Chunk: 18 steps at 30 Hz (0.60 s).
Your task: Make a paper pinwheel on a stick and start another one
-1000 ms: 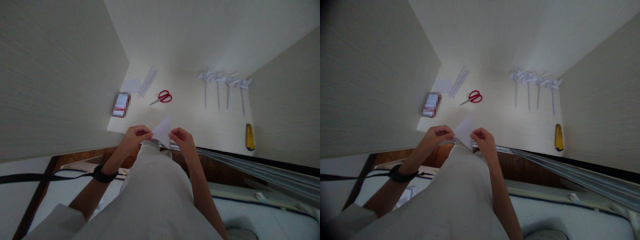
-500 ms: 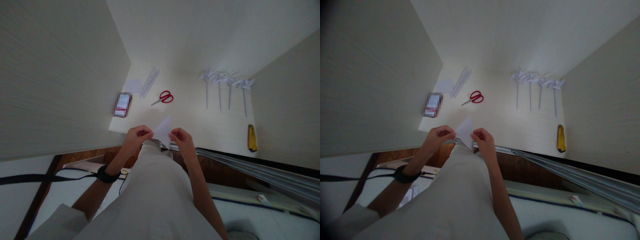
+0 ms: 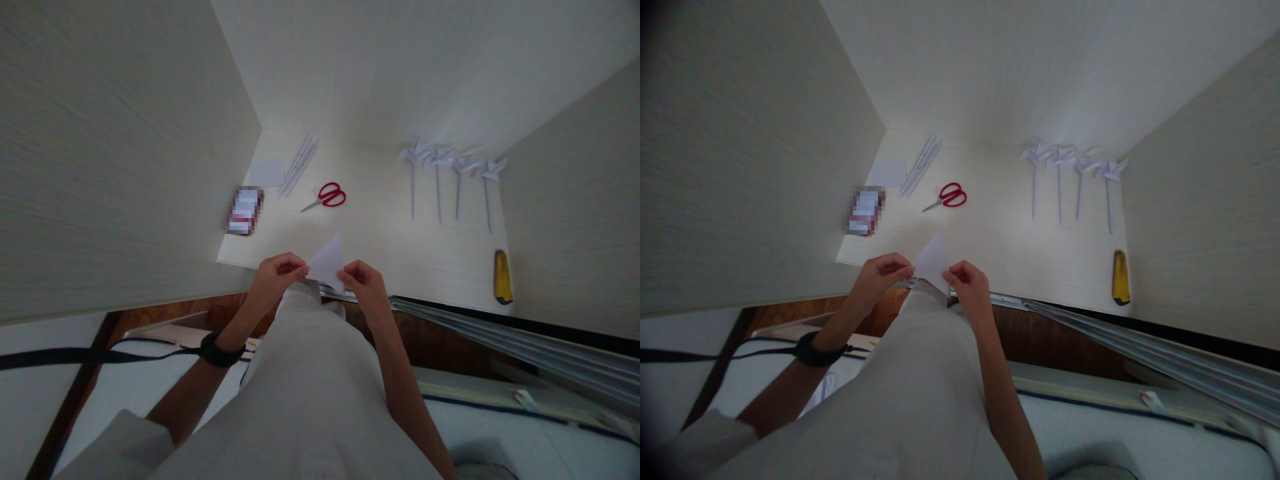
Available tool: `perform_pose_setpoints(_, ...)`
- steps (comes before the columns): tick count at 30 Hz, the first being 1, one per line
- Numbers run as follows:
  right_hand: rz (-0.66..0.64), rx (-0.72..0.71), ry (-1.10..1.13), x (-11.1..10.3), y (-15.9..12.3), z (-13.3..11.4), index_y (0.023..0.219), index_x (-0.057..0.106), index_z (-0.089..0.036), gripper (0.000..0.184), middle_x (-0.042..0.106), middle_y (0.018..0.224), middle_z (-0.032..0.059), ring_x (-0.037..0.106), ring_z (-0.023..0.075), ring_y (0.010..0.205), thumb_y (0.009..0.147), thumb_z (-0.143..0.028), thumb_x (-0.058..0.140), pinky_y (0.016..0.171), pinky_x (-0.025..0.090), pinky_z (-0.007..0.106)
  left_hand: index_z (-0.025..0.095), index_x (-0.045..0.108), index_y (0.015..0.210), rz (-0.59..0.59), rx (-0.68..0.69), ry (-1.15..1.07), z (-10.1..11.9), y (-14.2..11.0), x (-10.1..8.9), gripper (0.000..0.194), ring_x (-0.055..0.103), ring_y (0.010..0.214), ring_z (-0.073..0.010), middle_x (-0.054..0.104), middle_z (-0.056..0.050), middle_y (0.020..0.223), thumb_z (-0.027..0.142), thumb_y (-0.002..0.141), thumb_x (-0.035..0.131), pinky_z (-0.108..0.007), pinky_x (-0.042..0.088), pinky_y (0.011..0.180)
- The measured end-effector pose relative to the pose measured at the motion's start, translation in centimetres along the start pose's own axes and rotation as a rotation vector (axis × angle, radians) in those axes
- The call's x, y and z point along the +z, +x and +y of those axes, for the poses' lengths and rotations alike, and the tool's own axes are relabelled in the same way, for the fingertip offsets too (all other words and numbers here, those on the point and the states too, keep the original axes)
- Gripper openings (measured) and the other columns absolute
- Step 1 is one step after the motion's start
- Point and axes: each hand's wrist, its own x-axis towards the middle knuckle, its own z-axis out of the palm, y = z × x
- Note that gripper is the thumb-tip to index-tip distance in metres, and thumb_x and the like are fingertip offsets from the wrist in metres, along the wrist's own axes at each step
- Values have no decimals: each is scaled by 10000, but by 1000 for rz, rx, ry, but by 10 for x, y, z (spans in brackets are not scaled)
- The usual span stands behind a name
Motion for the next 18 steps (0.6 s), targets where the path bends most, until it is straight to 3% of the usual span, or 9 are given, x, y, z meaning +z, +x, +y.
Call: perform_pose_setpoints(18, 11, 47, 18, 4, -1, 6, 984, 582, -97, 257, 581, 899, 34, 575, 111, 788, 936, -348, 556, 726, 521, 272, 125, 609, 962, 71, 37, -47, 1, 1, 7, 219, 618, 782, -141, 636, -36, 912, 329, 885, 583, -324, 543, 711)
